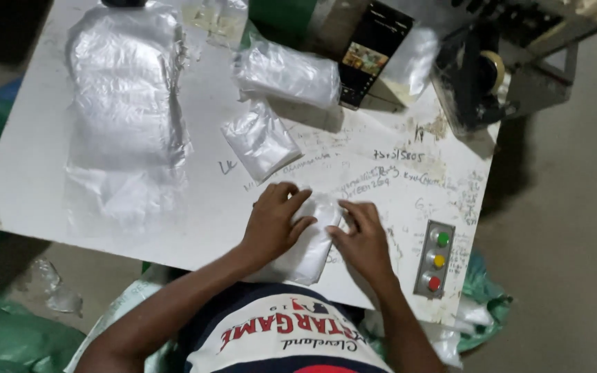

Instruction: Organizing and preparing plastic bags on a workbench near a packaging machine.

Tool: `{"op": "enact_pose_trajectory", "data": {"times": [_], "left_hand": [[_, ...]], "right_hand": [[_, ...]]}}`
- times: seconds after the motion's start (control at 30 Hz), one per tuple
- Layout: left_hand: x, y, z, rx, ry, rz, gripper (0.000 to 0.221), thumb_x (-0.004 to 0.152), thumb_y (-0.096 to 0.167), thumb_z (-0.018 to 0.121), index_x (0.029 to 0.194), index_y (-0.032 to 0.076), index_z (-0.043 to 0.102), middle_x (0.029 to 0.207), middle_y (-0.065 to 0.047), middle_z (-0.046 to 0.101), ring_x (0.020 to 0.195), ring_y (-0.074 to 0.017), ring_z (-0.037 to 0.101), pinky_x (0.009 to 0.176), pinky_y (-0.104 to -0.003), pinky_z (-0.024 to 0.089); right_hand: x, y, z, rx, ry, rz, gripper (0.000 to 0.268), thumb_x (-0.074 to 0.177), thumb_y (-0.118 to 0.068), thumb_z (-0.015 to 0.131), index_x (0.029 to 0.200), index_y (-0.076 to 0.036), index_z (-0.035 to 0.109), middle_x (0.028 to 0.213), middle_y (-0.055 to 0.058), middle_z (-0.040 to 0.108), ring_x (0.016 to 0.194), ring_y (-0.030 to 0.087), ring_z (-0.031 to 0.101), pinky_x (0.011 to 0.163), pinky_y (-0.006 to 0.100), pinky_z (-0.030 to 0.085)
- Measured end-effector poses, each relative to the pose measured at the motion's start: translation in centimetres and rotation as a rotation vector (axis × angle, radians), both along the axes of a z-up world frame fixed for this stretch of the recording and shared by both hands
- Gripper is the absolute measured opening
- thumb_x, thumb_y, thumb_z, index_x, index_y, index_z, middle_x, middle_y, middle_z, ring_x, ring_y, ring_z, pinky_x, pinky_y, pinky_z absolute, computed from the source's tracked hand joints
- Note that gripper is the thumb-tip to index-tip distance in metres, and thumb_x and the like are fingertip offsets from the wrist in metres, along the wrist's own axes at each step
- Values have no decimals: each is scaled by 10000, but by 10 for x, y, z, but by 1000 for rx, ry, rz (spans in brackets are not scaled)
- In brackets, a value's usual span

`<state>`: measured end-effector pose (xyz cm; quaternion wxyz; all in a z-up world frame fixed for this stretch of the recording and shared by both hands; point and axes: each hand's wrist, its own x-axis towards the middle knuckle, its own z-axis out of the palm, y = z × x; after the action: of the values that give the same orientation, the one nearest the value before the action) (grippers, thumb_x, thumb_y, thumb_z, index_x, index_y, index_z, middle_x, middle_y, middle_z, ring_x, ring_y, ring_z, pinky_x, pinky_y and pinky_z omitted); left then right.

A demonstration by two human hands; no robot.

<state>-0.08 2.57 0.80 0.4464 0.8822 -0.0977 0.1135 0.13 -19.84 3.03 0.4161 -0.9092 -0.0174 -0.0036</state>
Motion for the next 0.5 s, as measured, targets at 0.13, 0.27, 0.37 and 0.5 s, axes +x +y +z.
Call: {"op": "enact_pose_trajectory", "data": {"times": [0.13,0.27,0.37,0.5], "left_hand": [[13,0,-3,309,16,-332,202,895,216,748,1049,88,724,934,-130,639,879,-341,624,760,-435,489],[9,27,49,363,254,-512,267,1009,245,575,1235,105,603,814,-134,717,841,-375,678,775,-478,502],[4,21,22,344,171,-565,159,933,261,714,1019,132,743,852,-101,747,839,-330,693,750,-423,504],[6,14,21,414,30,-487,155,899,248,738,823,122,784,1172,-121,634,1035,-357,611,746,-402,472]], "right_hand": [[4,11,13,-118,247,326,216,968,-271,681,1147,-152,689,1123,78,634,958,364,726,839,468,599],[3,5,33,-74,439,414,347,1073,-385,478,1361,-224,586,993,134,735,926,352,738,827,480,565],[-11,4,21,-139,237,462,241,969,-326,691,1128,-147,717,1022,79,716,875,316,736,742,444,585],[-8,4,16,-212,104,488,193,1004,-322,647,1011,-134,694,1150,68,584,1006,327,657,826,440,563]]}}
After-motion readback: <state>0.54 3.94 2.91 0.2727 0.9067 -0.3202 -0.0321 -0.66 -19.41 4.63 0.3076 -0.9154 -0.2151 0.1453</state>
